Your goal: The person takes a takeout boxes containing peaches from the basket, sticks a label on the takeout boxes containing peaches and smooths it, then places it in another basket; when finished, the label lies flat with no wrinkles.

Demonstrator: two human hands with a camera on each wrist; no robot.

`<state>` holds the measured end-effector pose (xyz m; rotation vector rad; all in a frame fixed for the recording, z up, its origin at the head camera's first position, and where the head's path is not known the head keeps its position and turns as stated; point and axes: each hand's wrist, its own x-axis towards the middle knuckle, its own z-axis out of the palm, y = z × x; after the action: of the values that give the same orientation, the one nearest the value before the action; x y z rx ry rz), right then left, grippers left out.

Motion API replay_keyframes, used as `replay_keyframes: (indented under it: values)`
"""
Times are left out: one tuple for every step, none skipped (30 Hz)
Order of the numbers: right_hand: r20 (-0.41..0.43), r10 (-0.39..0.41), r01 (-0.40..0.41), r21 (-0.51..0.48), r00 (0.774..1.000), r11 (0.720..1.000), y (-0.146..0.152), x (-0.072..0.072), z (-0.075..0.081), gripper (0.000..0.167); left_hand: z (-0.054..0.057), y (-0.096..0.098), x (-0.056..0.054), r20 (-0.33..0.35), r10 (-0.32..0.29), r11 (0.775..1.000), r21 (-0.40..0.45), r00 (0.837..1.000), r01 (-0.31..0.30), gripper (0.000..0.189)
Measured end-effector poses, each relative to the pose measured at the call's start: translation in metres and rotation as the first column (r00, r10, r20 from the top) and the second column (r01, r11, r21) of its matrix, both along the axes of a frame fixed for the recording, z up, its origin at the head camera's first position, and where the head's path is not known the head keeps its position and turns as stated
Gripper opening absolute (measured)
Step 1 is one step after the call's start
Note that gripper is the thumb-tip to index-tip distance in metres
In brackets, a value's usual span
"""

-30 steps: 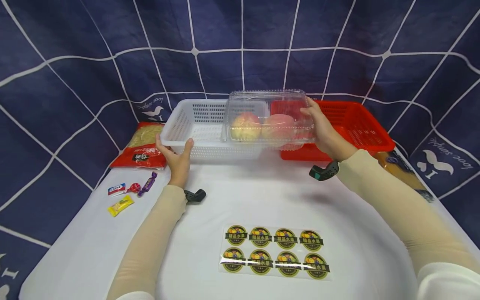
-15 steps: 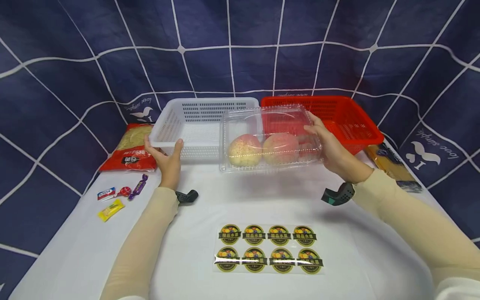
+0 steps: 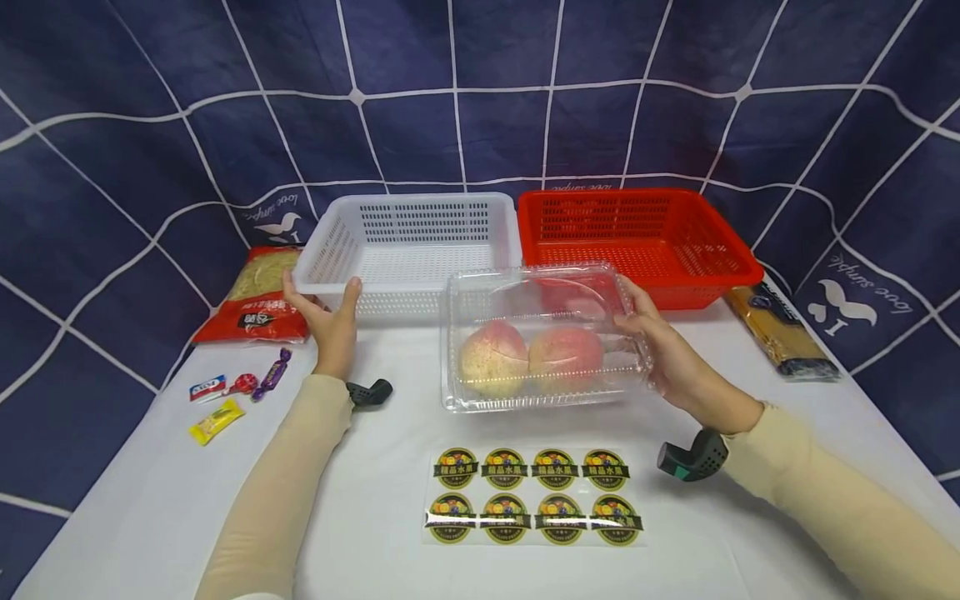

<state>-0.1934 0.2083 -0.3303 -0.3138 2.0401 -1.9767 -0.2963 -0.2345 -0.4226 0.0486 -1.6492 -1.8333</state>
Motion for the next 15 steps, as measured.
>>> replay_keyframes:
  values:
    - [-0.003, 0.002, -0.002, -0.013, 1.000, 1.000, 0.000, 0.002, -0.005, 0.079, 0.000, 0.000, 0.000, -0.002, 0.002, 1.000, -0.004, 1.000, -0.002, 0.106]
    - [-0.002, 0.001, -0.001, -0.029, 1.000, 1.000, -0.001, 0.005, -0.009, 0.079, 0.001, 0.001, 0.001, 0.000, 0.001, 1.000, -0.004, 1.000, -0.001, 0.107]
    - [-0.002, 0.000, 0.000, -0.041, 1.000, 0.999, -0.001, 0.007, -0.014, 0.079, 0.001, 0.001, 0.001, 0.002, -0.001, 1.000, -0.002, 1.000, 0.001, 0.107]
    - [0.001, -0.007, 0.007, -0.044, 1.000, 0.999, -0.002, 0.008, -0.019, 0.078, 0.001, 0.001, 0.002, 0.006, -0.002, 1.000, -0.002, 1.000, 0.002, 0.107]
    - [0.007, -0.014, 0.014, -0.040, 1.000, 0.999, -0.002, 0.009, -0.024, 0.078, 0.001, 0.001, 0.002, 0.009, -0.001, 1.000, -0.003, 1.000, 0.001, 0.107]
    - [0.016, -0.018, 0.019, -0.042, 1.000, 0.999, -0.003, 0.010, -0.029, 0.078, 0.001, 0.001, 0.002, 0.011, -0.001, 1.000, -0.003, 1.000, 0.001, 0.107]
    - [0.024, -0.020, 0.021, -0.037, 1.000, 0.999, -0.003, 0.011, -0.033, 0.078, 0.001, 0.001, 0.001, 0.013, -0.001, 1.000, -0.004, 1.000, 0.001, 0.107]
    - [0.031, -0.023, 0.024, -0.038, 0.999, 0.999, -0.004, 0.011, -0.037, 0.078, 0.001, 0.001, 0.001, 0.013, -0.002, 1.000, -0.004, 1.000, 0.002, 0.107]
    - [0.035, -0.025, 0.026, -0.036, 0.999, 0.999, -0.004, 0.011, -0.042, 0.078, 0.001, 0.001, 0.001, 0.012, -0.003, 1.000, -0.004, 1.000, 0.003, 0.107]
    - [0.046, -0.027, 0.028, -0.042, 0.999, 0.999, -0.005, 0.011, -0.046, 0.078, 0.000, 0.001, 0.000, 0.010, -0.003, 1.000, -0.004, 1.000, 0.003, 0.107]
    - [0.057, -0.025, 0.028, -0.050, 0.998, 0.998, -0.005, 0.010, -0.049, 0.077, 0.000, 0.001, 0.000, 0.010, -0.002, 1.000, -0.006, 1.000, 0.002, 0.107]
    - [0.068, -0.023, 0.027, -0.064, 0.997, 0.998, -0.006, 0.008, -0.053, 0.077, 0.000, 0.000, -0.001, 0.009, -0.002, 1.000, -0.005, 1.000, 0.002, 0.107]
    - [0.076, -0.018, 0.024, -0.076, 0.997, 0.997, -0.007, 0.007, -0.055, 0.077, -0.001, 0.000, -0.001, 0.008, -0.001, 1.000, -0.004, 1.000, 0.001, 0.107]
    - [0.084, -0.019, 0.026, -0.087, 0.996, 0.996, -0.007, 0.005, -0.058, 0.076, -0.001, 0.001, -0.001, 0.006, -0.002, 1.000, -0.002, 1.000, 0.002, 0.107]
    - [0.090, -0.019, 0.028, -0.095, 0.996, 0.995, -0.008, 0.004, -0.061, 0.076, -0.001, 0.001, -0.001, 0.006, -0.003, 1.000, -0.001, 1.000, 0.003, 0.108]
